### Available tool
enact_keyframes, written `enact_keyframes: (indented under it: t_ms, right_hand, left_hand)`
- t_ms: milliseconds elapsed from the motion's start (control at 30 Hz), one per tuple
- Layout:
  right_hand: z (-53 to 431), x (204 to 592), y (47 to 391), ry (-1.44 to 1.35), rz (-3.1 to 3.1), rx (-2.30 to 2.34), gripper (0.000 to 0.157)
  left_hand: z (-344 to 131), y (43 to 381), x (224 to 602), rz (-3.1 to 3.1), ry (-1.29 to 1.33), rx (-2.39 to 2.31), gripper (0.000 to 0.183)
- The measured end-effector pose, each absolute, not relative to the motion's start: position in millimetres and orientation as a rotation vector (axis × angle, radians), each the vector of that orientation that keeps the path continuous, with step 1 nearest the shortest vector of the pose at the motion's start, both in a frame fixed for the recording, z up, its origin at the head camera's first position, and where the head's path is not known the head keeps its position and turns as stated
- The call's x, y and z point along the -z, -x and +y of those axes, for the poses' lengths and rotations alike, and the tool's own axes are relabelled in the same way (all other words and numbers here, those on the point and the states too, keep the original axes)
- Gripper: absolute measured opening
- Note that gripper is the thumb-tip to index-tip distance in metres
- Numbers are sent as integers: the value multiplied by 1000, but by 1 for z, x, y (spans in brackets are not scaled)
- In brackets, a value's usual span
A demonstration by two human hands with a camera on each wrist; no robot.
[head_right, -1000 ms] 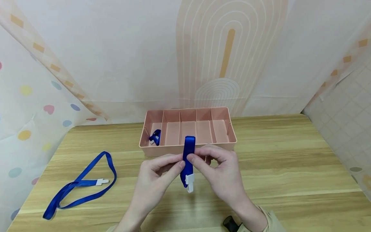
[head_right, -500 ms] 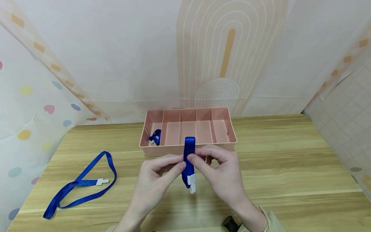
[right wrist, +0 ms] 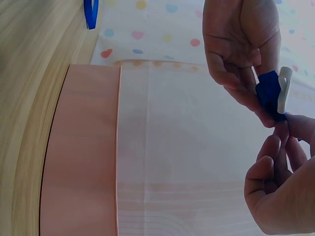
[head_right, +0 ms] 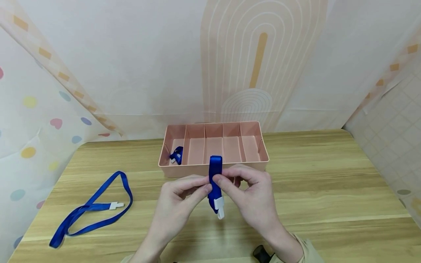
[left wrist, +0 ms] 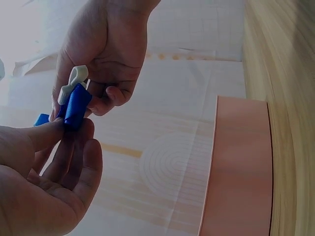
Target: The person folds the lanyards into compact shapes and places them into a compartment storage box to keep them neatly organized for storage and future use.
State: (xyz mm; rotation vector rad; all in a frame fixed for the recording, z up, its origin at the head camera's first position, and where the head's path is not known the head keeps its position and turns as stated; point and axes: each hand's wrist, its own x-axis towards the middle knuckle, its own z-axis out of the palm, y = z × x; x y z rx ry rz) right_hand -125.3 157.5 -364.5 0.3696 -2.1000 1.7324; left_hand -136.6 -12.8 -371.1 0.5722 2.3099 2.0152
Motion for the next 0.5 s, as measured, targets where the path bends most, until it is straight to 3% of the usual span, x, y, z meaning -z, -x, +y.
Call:
enact_keyframes:
  t_ms: [500]
  right_hand:
    - [156,366,125,-345,-2077,-1738,6]
  left_hand:
    - [-11,134,369,2316,-575,-2034,18]
